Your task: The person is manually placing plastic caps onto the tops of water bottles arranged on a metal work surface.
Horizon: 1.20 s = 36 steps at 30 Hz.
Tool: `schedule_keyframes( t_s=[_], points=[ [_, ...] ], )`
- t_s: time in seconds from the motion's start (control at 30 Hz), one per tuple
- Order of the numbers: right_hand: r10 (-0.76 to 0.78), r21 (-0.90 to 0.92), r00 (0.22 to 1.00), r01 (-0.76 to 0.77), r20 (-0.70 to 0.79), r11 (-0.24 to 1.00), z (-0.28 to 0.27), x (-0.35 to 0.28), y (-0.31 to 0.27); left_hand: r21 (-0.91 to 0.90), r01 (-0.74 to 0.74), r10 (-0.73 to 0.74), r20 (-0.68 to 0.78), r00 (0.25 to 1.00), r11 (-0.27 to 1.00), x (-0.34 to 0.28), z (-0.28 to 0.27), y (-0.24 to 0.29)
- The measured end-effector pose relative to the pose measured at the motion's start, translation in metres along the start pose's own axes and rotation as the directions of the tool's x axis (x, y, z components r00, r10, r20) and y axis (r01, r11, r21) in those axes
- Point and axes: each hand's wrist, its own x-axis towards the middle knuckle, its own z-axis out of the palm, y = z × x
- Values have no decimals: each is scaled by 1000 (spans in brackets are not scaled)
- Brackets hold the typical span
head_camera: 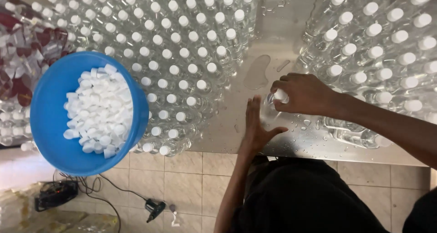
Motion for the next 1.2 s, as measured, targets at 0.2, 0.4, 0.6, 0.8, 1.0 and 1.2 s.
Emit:
schedule_keyframes(
  t_s=[0.2,0.4,0.6,0.8,1.0,1.2],
  points=[
    [-2,612,998,39,-61,790,-16,7,18,-199,294,-286,69,956,935,-3,-22,6],
    [92,599,996,-73,-1,797,0,-8,39,-406,491,-511,67,857,771,-3,0,-56],
    [75,414,992,-111,104,904,23,-21,53,-459,556,-610,38,792,693,6,-10,-37],
    [44,408,986,-107,160,907,29,-19,46,-544,484,-552,46,833,685,10,-8,-38],
    [-58,299,988,13,142,954,45,-5,41,-505,515,-577,42,816,692,6,-9,-48],
    [-110,298,991,82,79,951,16,3,11,-508,377,-347,157,925,775,-4,-19,-56]
  ],
)
